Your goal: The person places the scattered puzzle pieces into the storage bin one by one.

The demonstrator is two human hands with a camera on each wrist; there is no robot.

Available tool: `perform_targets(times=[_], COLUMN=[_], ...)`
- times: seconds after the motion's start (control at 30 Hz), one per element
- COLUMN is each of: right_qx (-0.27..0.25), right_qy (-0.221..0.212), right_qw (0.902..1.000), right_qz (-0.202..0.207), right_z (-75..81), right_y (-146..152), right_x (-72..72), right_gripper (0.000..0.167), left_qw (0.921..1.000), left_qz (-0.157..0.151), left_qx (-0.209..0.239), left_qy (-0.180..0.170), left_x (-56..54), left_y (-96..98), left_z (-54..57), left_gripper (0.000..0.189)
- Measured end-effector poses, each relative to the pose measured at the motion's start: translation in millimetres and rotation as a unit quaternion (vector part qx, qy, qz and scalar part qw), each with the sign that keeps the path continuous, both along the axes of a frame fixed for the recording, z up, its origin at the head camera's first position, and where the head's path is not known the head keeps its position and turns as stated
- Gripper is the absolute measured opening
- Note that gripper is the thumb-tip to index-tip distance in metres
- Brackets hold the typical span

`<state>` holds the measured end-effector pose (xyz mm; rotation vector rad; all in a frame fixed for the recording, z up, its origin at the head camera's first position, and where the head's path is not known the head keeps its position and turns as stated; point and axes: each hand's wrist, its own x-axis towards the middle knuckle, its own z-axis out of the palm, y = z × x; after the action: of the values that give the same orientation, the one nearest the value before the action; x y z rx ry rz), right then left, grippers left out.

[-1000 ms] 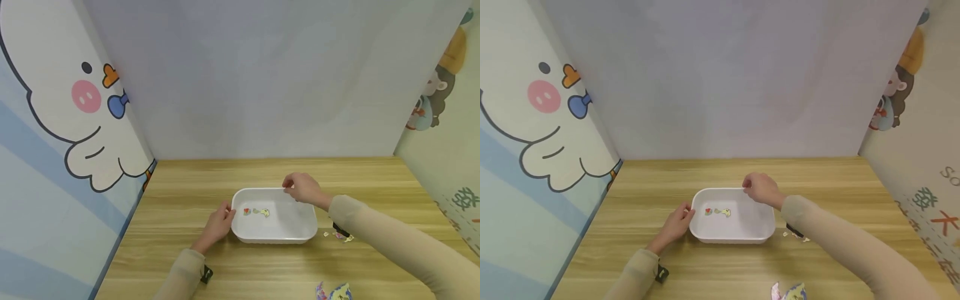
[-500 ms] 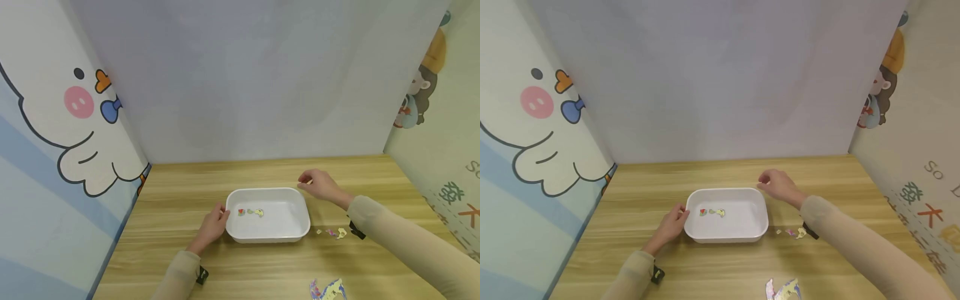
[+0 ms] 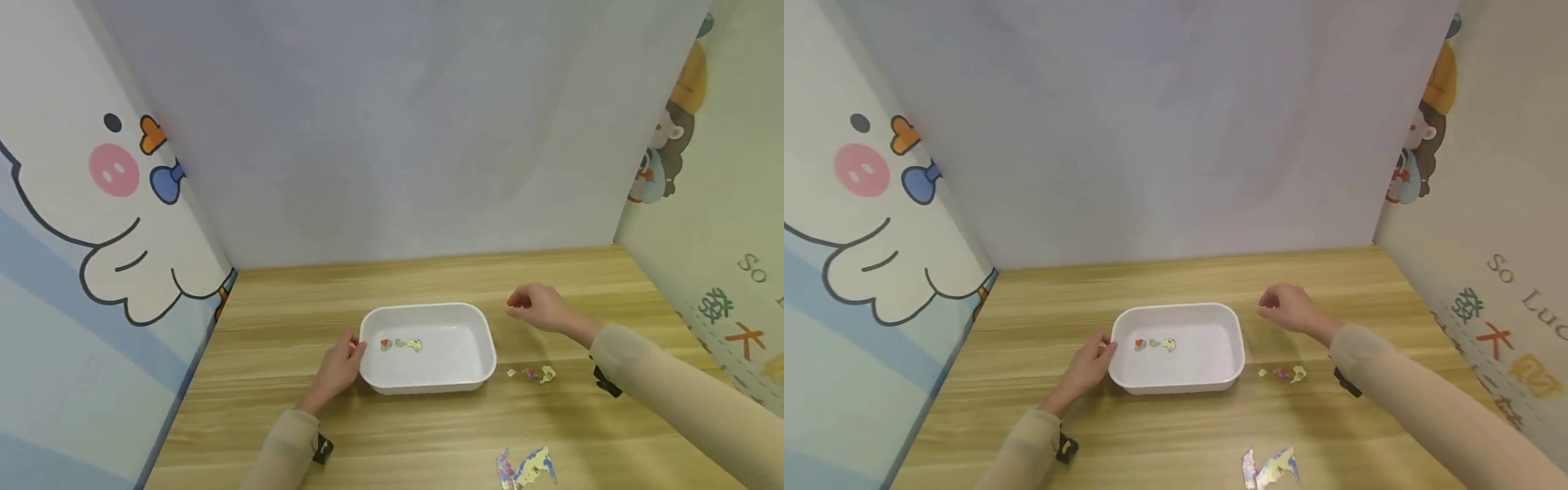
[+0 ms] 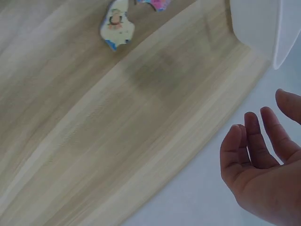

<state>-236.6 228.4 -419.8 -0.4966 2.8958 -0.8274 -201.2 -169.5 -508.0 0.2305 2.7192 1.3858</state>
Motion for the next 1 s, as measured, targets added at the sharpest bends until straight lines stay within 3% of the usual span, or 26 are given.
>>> perform_targets(times=[0.33,0.57,0.77,1.0], right_qx=[0.063,0.074,0.104,0.071], right_qy=[-0.032,-0.083,-0.058,-0.058], right_qw=[0.9962,0.9921,0.9897,0.9908], right_qz=[0.052,0.059,0.080,0.099], right_z=[-34.3,-43.7,-48.8,-54.0], right_y=[20.7,24.4,21.3,21.4], right_x=[19.9,36.7,43.8,43.4], right_gripper=[0.016,0.022,0.023,0.023], left_qw=[0.9999,1.0000,1.0000,0.9999], left_qz=[0.007,0.002,0.003,0.002], left_qx=[0.000,0.001,-0.001,0.001], left_qy=[0.008,-0.002,-0.008,-0.010], left_x=[-0.6,-0.6,-0.1,0.5], left_y=[-3.3,-0.2,-0.3,0.3], left_z=[0.0,-0.5,2.2,3.6], left_gripper=[0.010,0.011,0.011,0.011])
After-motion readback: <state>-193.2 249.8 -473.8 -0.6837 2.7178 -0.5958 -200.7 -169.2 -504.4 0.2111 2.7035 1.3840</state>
